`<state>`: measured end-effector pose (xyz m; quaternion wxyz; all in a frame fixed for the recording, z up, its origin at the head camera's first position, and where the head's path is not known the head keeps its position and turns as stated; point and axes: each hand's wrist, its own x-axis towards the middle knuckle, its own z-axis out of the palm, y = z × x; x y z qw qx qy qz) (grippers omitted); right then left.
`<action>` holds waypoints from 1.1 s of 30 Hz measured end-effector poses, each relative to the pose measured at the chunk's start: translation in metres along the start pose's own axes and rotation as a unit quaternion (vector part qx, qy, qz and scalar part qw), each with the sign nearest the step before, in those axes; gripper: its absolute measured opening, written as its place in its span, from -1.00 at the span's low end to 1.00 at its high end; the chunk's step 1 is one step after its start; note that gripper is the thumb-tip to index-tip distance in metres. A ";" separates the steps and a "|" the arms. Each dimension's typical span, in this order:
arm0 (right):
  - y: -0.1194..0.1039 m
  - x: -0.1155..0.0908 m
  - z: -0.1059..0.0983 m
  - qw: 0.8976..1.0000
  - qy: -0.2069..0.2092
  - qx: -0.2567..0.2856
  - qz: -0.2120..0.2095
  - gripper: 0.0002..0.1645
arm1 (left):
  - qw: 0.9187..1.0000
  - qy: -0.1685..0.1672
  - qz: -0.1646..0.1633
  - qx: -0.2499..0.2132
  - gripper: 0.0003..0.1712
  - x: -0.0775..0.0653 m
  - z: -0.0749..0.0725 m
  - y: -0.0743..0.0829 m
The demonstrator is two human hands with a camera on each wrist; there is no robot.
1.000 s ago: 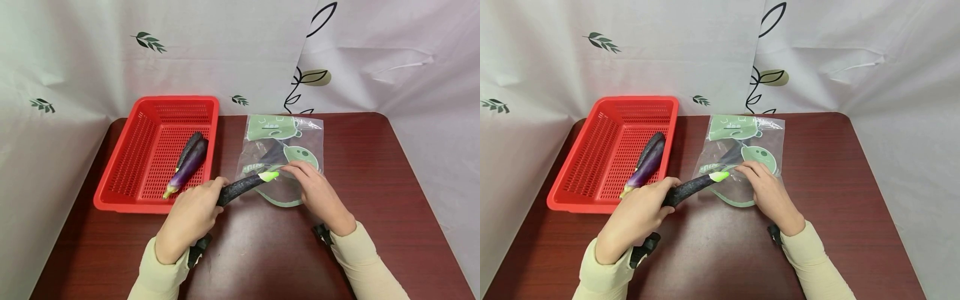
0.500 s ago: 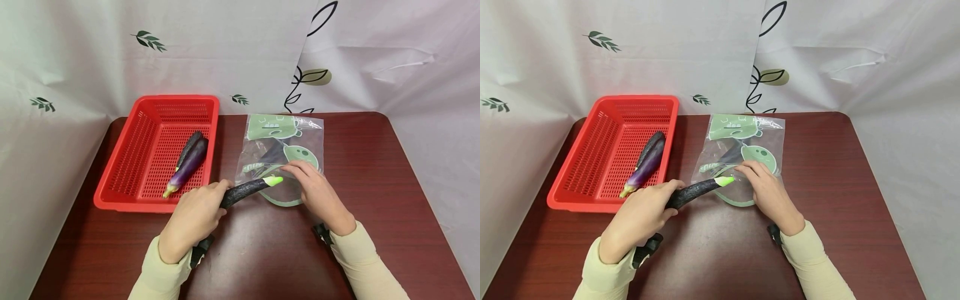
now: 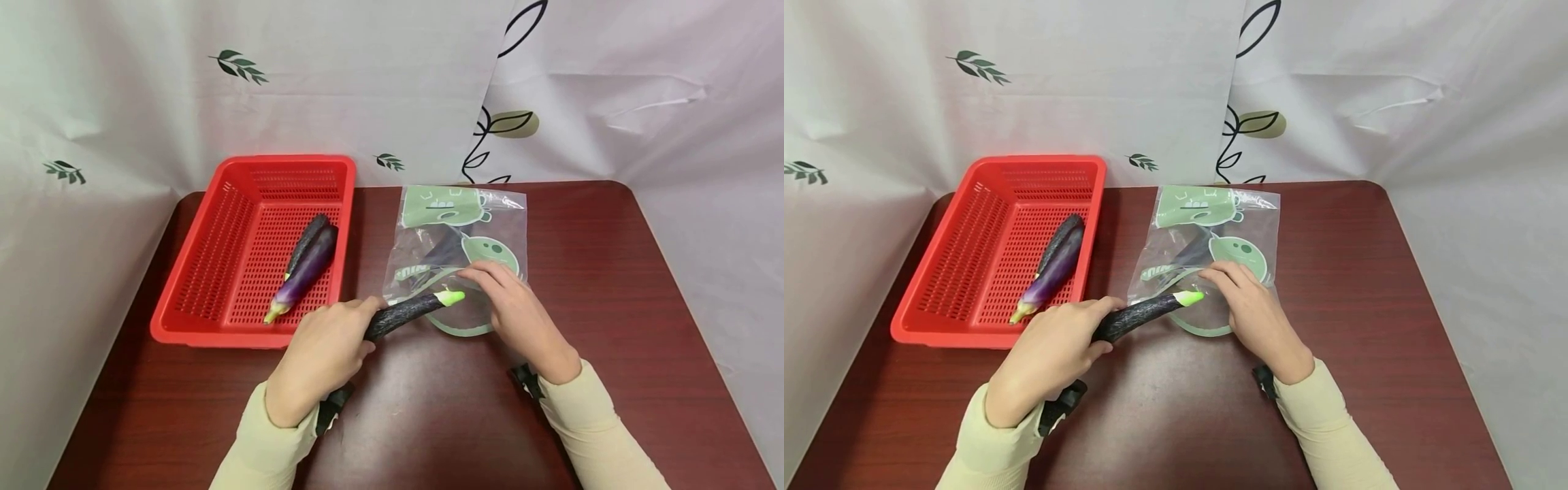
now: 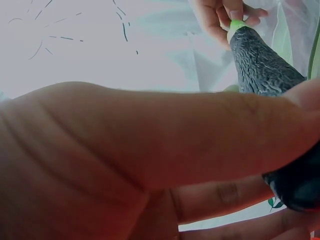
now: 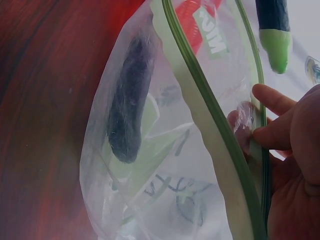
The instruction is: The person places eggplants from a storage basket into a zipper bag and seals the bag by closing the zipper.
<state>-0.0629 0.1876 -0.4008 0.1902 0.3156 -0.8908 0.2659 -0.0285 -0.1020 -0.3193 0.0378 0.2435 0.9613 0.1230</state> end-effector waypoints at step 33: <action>-0.002 0.001 -0.001 1.000 -0.011 0.007 0.008 -0.20 | 0.997 0.041 0.024 0.052 -0.58 0.012 0.013 0.017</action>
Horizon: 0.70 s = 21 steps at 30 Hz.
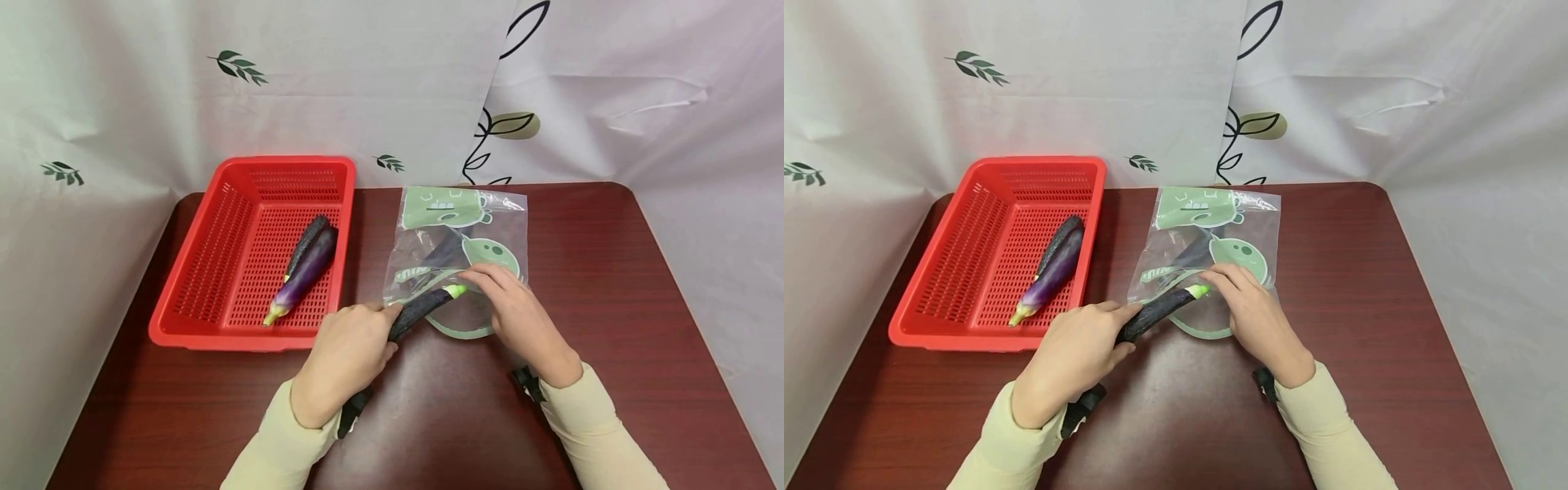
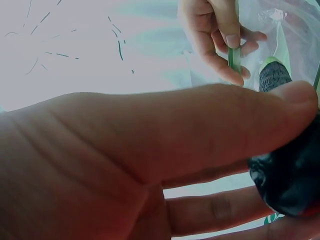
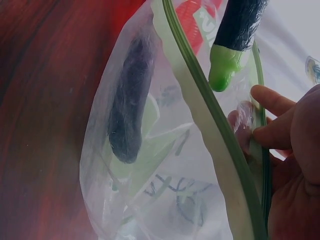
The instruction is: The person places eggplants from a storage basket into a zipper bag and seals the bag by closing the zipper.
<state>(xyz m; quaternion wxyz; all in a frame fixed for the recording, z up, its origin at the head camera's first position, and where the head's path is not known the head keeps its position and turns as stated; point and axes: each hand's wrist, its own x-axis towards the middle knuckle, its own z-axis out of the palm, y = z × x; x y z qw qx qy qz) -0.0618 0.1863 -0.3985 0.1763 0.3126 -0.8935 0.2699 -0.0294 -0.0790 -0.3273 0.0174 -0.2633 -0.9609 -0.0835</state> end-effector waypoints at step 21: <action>-0.002 -0.001 -0.002 1.000 -0.016 -0.002 0.016 -0.22 | 0.999 0.005 -0.025 0.029 -0.61 0.013 0.009 0.024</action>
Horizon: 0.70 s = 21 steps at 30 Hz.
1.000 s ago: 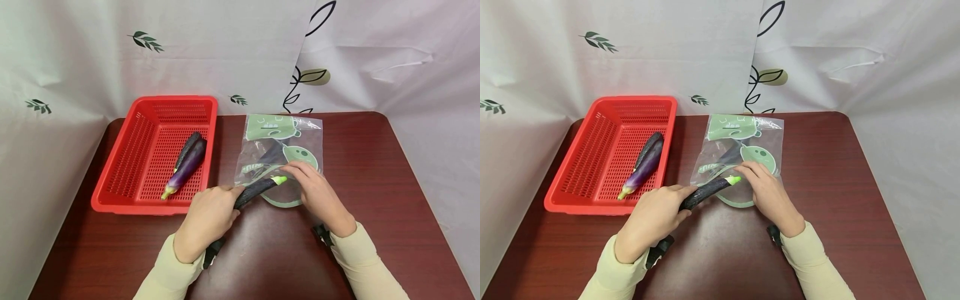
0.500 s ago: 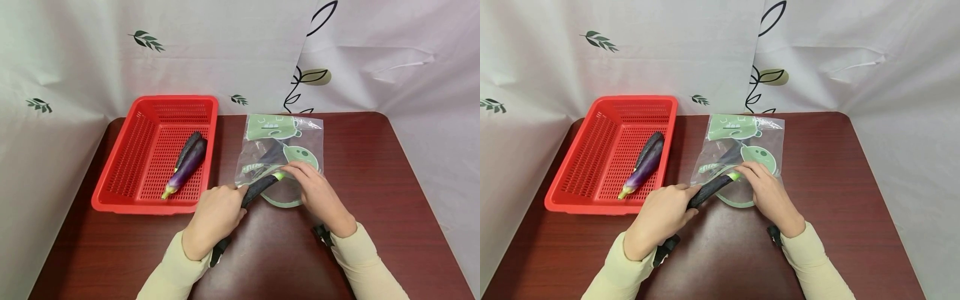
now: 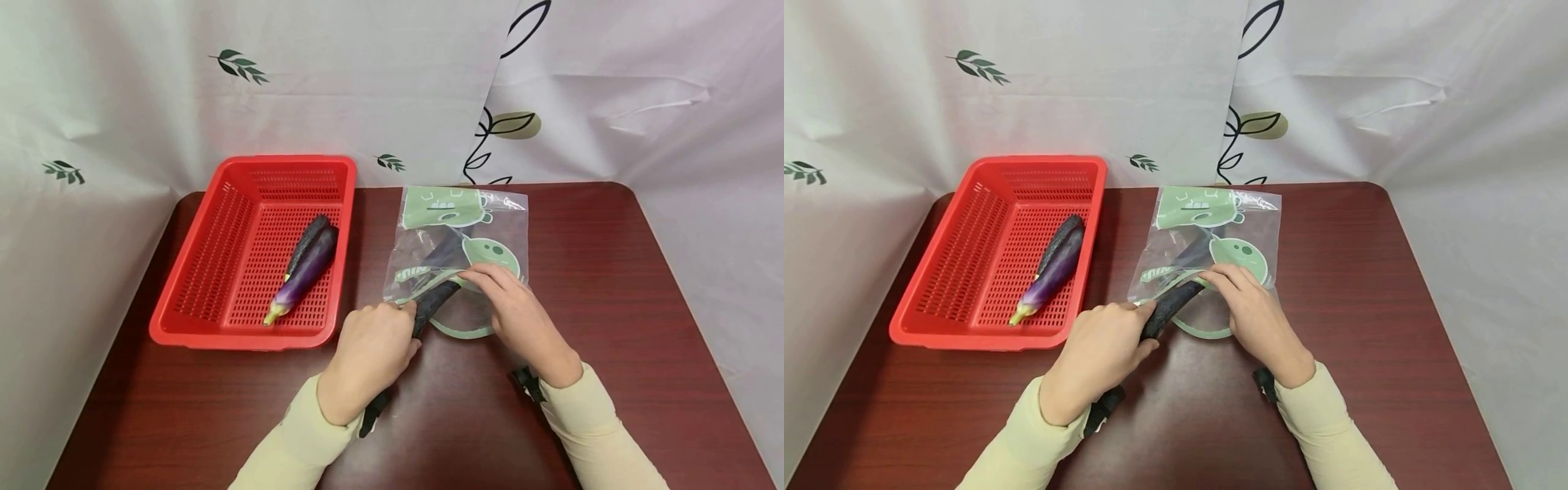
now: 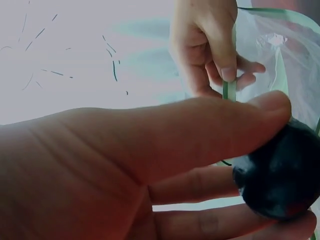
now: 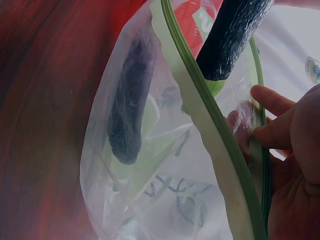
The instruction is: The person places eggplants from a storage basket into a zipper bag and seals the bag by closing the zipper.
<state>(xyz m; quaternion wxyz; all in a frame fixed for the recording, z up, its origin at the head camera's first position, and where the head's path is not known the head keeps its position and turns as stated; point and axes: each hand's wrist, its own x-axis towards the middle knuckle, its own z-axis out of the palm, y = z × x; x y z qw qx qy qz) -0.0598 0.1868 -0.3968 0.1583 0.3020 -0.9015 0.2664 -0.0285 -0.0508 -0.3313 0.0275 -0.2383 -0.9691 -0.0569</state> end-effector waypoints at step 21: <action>0.001 0.000 0.003 1.000 0.010 -0.006 -0.010 -0.21 | 0.999 0.024 -0.009 0.022 -0.53 0.011 0.015 0.019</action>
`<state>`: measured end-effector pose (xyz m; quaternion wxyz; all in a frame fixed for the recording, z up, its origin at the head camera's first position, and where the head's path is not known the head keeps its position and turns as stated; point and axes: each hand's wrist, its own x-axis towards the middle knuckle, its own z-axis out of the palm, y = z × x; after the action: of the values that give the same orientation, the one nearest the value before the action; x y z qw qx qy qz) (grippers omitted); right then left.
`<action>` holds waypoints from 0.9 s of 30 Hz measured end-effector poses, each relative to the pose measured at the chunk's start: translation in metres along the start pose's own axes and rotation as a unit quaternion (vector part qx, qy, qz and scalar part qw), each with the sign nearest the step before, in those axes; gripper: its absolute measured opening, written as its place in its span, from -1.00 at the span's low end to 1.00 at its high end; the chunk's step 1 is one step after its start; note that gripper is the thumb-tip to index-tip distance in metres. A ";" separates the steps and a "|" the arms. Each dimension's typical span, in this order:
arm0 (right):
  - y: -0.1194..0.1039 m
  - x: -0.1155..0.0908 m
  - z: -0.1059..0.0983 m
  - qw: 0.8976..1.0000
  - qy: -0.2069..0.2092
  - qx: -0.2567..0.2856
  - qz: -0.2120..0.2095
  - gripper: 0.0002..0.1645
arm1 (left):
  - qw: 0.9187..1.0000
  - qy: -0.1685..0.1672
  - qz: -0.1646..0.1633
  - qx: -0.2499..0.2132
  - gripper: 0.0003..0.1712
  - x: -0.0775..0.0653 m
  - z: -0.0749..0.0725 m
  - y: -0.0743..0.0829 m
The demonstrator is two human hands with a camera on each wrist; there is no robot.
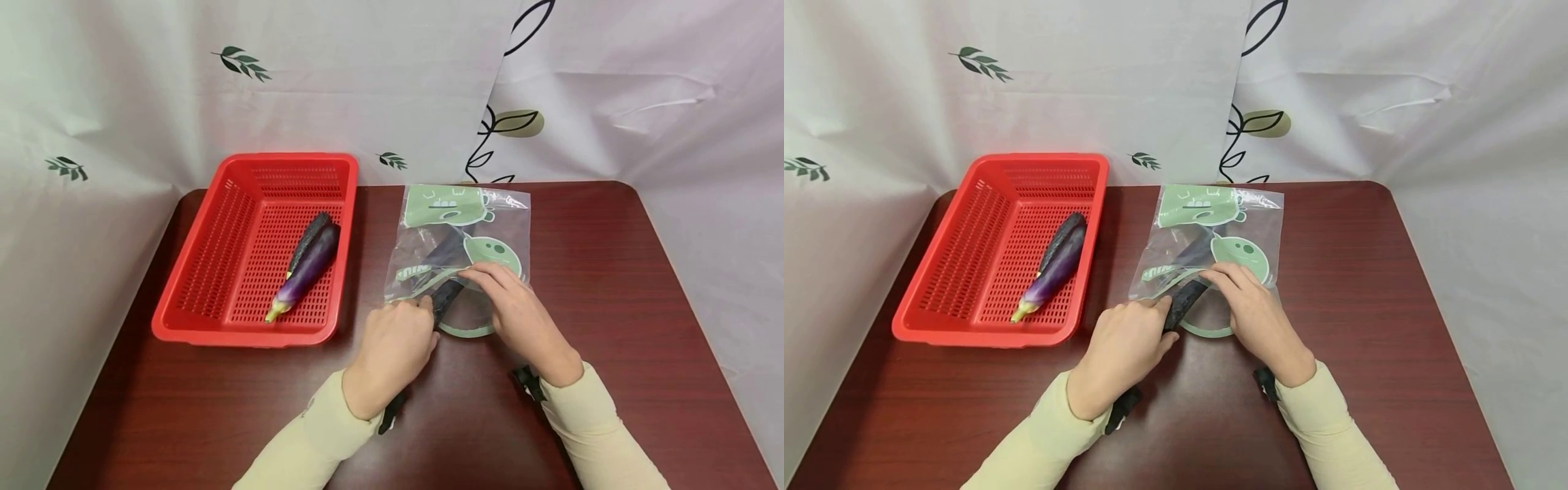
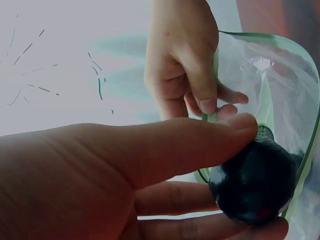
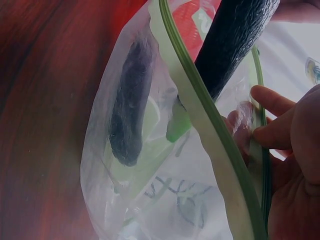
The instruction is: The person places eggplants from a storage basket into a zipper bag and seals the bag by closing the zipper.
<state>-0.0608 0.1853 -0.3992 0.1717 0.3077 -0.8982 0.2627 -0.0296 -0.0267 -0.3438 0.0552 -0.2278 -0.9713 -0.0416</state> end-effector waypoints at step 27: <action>0.000 0.000 0.000 1.000 0.009 0.005 -0.005 -0.21 | 0.995 0.091 0.014 0.026 -0.82 0.010 0.022 0.012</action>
<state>-0.0610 0.1852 -0.3989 0.1794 0.3103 -0.8939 0.2693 -0.0348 -0.0090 -0.3641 0.1494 -0.2348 -0.9598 -0.0366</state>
